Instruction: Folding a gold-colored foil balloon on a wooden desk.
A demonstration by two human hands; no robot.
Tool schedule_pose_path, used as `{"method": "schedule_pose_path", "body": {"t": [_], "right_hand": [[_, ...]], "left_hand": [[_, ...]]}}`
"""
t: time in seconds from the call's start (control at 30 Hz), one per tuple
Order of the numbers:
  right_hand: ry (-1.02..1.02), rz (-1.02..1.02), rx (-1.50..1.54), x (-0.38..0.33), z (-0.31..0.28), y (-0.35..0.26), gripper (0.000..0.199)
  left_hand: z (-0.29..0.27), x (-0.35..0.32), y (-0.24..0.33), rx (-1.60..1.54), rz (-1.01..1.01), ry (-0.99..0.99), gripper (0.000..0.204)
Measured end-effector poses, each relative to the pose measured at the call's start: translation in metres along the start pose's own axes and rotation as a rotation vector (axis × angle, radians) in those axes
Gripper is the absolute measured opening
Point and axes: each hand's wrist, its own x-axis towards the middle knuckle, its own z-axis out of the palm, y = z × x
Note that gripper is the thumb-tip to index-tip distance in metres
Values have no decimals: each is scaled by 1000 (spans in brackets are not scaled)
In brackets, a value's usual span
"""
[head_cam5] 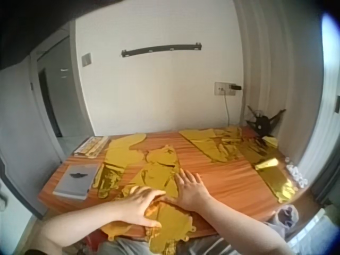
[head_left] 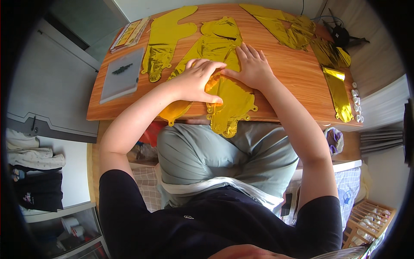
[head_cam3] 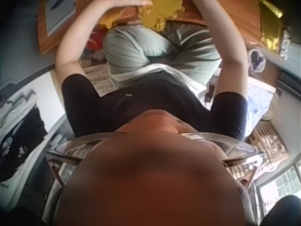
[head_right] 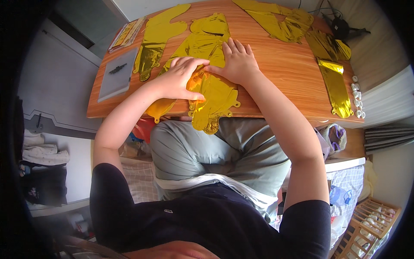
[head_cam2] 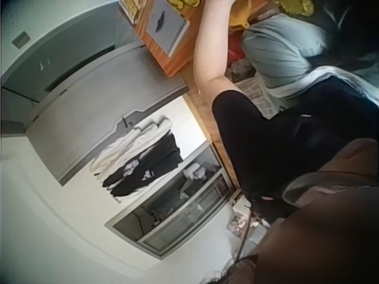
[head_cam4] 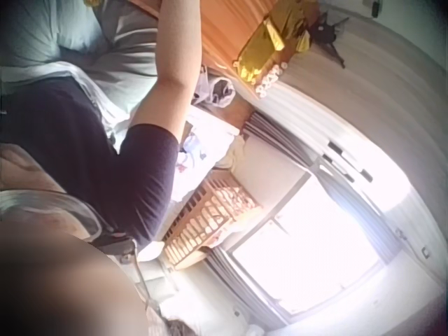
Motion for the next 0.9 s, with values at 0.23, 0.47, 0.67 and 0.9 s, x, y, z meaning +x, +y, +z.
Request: {"method": "schedule_pose_path", "body": {"t": [0.23,0.47,0.67,0.9], "right_hand": [[18,-2,-17,1,2,-1,121],[24,-4,-26,0,2,0,122],[36,-16,-16,0,1,0,122],[28,-9,-12,-1,0,0,125]], "left_hand": [[-1,-3,-2,35,5,-42,121],[-7,0,2,-44,-53,-105,137],[-7,-2,2,46,-31,-112,140],[-9,0,5,66,11,-137,140]]}}
